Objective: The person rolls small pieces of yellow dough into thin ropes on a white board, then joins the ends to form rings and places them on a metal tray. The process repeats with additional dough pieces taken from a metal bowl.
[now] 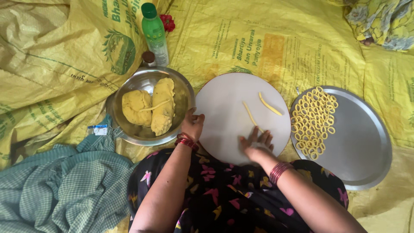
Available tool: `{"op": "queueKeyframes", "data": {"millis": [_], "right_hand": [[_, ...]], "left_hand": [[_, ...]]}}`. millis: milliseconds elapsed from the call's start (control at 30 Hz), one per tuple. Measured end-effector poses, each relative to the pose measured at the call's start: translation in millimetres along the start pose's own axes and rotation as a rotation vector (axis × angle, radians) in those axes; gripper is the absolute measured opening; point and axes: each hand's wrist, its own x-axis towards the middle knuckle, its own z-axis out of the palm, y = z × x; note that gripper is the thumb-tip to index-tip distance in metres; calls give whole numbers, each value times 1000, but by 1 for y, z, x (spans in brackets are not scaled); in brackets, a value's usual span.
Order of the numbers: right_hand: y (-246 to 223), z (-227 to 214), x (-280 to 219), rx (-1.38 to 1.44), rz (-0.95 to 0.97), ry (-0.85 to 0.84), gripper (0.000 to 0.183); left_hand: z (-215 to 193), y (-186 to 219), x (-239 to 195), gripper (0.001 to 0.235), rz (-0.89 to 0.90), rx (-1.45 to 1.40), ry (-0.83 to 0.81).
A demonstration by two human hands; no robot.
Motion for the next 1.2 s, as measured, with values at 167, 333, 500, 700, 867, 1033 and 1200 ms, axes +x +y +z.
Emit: {"op": "queueKeyframes", "data": {"millis": [167,333,500,700,867,1033,1200], "right_hand": [[13,-15,28,75,28,81,93],[-15,2,-31,-58,-13,-134,88],[-26,14,-80,-43,-214,-183,91],[-24,11,-83,-95,-311,-117,90],[-26,-15,-49,-13,-101,-75,86],[-18,-35,-43,-61,-91,-8,88],[-37,-22,-85,-146,-263,-181,84]], "left_hand": [[1,5,-2,62,-18,7,-23],[-3,10,-5,61,-42,26,-29],[-2,13,-6,62,-11,-29,-28],[-3,15,-8,61,-36,-14,-34],[-2,15,-6,61,7,-7,-35],[-4,18,-9,61,-25,3,-44],[-4,20,-9,61,-23,-30,-50]]}}
